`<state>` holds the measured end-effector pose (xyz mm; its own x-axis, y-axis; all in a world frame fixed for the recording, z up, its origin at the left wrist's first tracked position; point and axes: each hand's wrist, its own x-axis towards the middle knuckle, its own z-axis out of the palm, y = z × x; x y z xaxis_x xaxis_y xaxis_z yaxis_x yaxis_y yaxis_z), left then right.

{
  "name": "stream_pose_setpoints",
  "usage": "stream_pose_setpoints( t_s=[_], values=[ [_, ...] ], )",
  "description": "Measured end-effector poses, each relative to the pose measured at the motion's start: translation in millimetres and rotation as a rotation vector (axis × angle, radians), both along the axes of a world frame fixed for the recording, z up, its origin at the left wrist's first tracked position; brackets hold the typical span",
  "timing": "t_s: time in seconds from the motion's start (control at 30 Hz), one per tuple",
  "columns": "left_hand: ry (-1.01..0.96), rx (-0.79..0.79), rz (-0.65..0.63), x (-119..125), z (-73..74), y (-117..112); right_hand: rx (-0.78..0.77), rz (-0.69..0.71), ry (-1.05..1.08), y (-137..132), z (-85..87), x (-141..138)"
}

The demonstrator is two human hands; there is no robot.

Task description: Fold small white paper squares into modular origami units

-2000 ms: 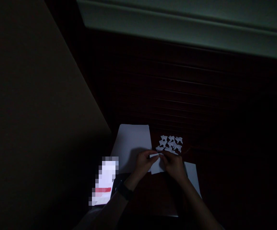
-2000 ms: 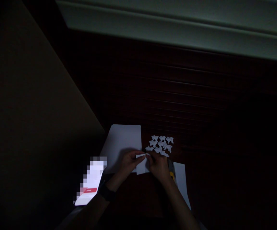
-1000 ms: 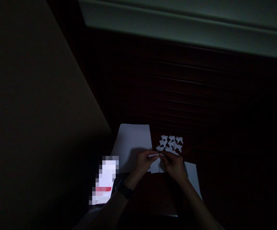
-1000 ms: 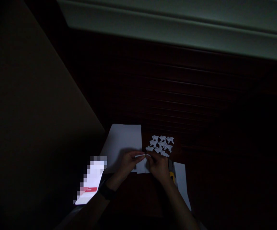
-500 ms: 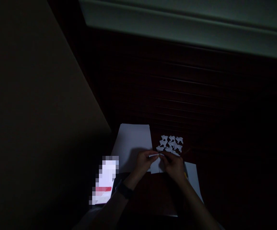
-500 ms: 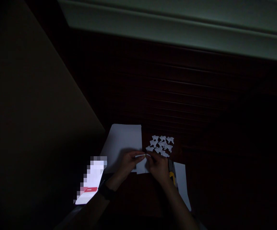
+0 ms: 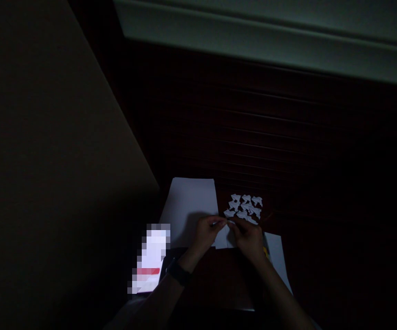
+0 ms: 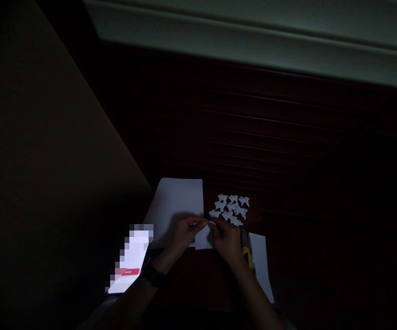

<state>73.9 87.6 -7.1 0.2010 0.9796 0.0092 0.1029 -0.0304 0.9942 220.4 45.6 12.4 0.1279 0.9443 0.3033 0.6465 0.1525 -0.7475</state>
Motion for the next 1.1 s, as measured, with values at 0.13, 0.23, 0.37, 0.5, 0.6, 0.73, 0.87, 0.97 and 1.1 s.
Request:
stream_pose_setpoints(
  t_s=[0.13,0.23,0.37,0.5,0.6,0.73,0.87,0.97,1.1],
  values=[
    [0.04,0.028,0.028,2,1.2,-2,-0.004,0.004,0.014,0,1.4,-1],
    [0.074,0.08,0.06,2,2.5,-4,-0.037,-0.001,0.055,0,4.4,-1],
    [0.106,0.099,0.091,2,3.9,-5,-0.164,-0.001,0.258,4,3.9,1],
    [0.101,0.083,0.048,2,5.7,-5,-0.274,0.034,0.484,10,-3.5,7],
    [0.091,0.071,0.015,1,8.0,-6,-0.296,0.037,0.552,12,-5.6,10],
    [0.11,0.074,0.045,1,9.4,-7,-0.338,0.05,0.561,10,-2.1,11],
    [0.147,0.113,0.057,2,8.5,-7,-0.361,0.065,0.533,10,-1.0,12],
    [0.158,0.123,0.051,2,7.7,-7,-0.359,0.047,0.512,11,-2.3,12],
    [0.156,0.114,0.065,2,7.2,-7,-0.385,0.046,0.544,10,-2.1,9]
  ],
)
